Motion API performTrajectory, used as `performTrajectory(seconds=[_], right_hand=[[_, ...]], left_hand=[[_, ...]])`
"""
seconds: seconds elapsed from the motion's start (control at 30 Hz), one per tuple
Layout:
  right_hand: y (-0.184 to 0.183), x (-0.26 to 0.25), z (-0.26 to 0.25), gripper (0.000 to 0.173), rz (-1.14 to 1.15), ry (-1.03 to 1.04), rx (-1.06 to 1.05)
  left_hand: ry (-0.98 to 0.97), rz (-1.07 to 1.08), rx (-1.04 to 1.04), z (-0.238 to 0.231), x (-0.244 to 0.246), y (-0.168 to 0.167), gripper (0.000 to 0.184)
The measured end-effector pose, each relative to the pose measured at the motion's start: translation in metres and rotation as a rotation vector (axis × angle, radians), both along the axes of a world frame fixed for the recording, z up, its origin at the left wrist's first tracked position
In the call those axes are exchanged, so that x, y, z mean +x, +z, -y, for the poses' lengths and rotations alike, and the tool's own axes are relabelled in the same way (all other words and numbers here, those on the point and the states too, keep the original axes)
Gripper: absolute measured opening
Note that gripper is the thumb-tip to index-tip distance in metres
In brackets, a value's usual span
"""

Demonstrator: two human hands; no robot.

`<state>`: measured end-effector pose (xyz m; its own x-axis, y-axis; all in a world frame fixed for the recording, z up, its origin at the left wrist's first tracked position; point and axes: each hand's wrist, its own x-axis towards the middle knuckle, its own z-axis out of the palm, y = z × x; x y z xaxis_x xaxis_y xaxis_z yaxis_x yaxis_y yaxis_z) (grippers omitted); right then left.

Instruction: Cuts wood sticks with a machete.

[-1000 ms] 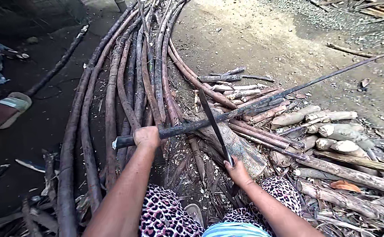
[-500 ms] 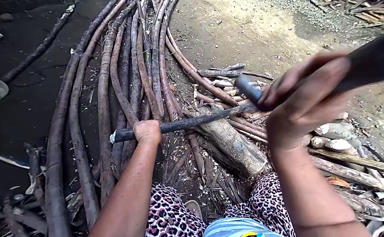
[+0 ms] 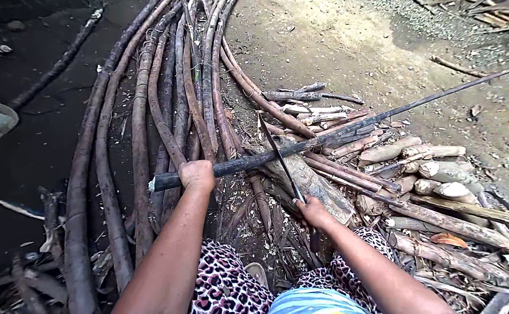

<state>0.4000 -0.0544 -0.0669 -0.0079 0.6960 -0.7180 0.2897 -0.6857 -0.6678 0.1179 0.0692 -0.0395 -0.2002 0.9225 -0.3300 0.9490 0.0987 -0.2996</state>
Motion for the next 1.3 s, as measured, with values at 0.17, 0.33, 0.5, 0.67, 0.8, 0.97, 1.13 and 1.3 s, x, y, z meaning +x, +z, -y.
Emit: performTrajectory(seconds=[0.17, 0.33, 0.5, 0.67, 0.8, 0.97, 1.13, 1.3], right_hand=[[0.055, -0.009, -0.006, 0.022, -0.435, -0.242, -0.067], [-0.006, 0.002, 0.011, 0.032, -0.084, 0.031, 0.025], [-0.039, 0.0, 0.023, 0.03, 0.045, -0.129, 0.207], [0.063, 0.027, 0.005, 0.029, -0.108, -0.348, 0.582], [0.146, 0.063, -0.032, 0.036, -0.261, -0.452, 1.269], [0.143, 0.055, -0.059, 0.046, -0.17, -0.626, 1.541], [-0.066, -0.005, 0.023, 0.042, 0.185, -0.064, 0.195], [-0.04, -0.02, 0.022, 0.042, -0.495, -0.328, -0.143]], left_hand=[[-0.003, 0.042, 0.008, 0.008, -0.003, -0.012, 0.024], [-0.053, -0.017, 0.005, -0.002, -0.002, -0.002, 0.018], [-0.031, -0.01, -0.013, -0.004, -0.004, -0.009, 0.017], [0.011, 0.034, -0.06, -0.006, -0.009, -0.02, 0.02], [0.019, 0.043, -0.091, -0.01, -0.011, -0.022, 0.025], [0.016, 0.042, -0.097, -0.011, -0.013, -0.024, 0.025], [0.017, 0.077, -0.089, -0.01, -0.017, -0.026, 0.025], [0.021, 0.015, -0.031, -0.008, -0.009, -0.013, 0.02]])
